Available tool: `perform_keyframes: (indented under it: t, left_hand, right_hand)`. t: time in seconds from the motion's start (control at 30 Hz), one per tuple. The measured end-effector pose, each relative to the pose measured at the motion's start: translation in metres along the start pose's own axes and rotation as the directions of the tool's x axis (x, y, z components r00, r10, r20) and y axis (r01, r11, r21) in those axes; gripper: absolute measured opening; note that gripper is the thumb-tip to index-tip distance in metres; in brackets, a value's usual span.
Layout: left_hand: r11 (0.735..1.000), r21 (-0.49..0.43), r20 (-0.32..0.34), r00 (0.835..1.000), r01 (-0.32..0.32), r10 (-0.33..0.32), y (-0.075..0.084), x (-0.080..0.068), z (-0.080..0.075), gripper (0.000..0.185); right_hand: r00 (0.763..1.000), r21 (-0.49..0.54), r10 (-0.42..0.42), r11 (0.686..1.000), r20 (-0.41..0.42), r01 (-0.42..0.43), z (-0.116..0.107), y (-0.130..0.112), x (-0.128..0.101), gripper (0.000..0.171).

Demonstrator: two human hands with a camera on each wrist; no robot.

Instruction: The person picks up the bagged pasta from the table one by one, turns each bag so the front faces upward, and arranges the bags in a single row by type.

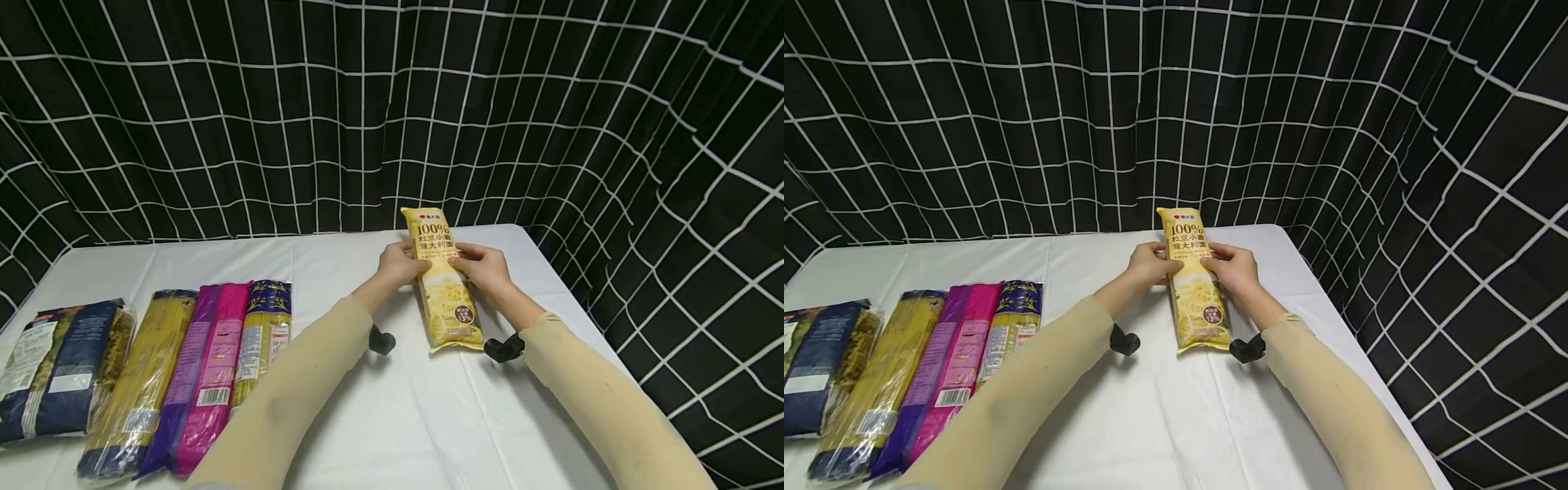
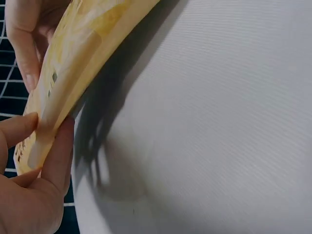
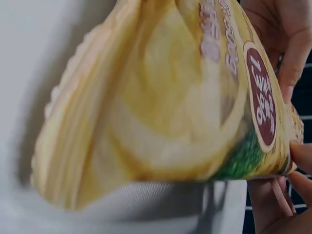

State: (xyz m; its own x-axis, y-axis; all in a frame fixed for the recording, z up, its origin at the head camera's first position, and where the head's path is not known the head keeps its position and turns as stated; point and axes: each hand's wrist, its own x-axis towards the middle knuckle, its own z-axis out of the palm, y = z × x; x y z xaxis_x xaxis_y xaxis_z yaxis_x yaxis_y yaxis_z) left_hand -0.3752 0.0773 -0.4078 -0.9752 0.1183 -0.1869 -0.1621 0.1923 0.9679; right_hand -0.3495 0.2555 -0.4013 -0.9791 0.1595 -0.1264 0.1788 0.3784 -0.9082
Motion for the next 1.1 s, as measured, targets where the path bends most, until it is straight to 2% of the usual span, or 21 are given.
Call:
perform_keyframes:
  t: [0.17,0.37,0.57,0.73,0.87,1.1]
  left_hand:
    - [0.999,0.017,-0.023,0.999,0.039,-0.038,0.001,0.013,0.009,0.060]
    - [0.999,0.015,-0.002,0.999,0.038,-0.038,-0.005,0.022,0.012,0.065]
    - [0.999,0.051,0.005,1.000,0.005,-0.006,-0.012,0.022,0.012,0.063]
    - [0.997,0.081,0.034,0.999,-0.012,0.009,-0.016,0.020,0.012,0.062]
    - [0.990,0.135,0.044,0.999,-0.032,0.026,-0.017,0.018,0.013,0.061]
    - [0.978,0.208,0.071,0.997,-0.034,0.019,-0.015,0.015,0.006,0.065]
  right_hand:
    - [0.999,-0.004,0.027,1.000,-0.018,-0.027,0.000,0.001,0.012,0.050]
    - [0.999,-0.004,0.040,0.999,-0.011,-0.040,0.002,0.002,0.021,0.051]
    - [0.999,-0.052,0.035,0.998,0.005,-0.035,0.005,0.007,0.024,0.052]
    - [1.000,-0.080,0.026,0.996,0.009,-0.025,0.005,0.013,0.022,0.051]
    - [0.999,-0.112,0.017,0.994,0.046,-0.011,0.004,0.018,0.021,0.051]
    - [0.997,-0.173,-0.024,0.984,0.076,0.037,0.000,0.016,0.012,0.057]
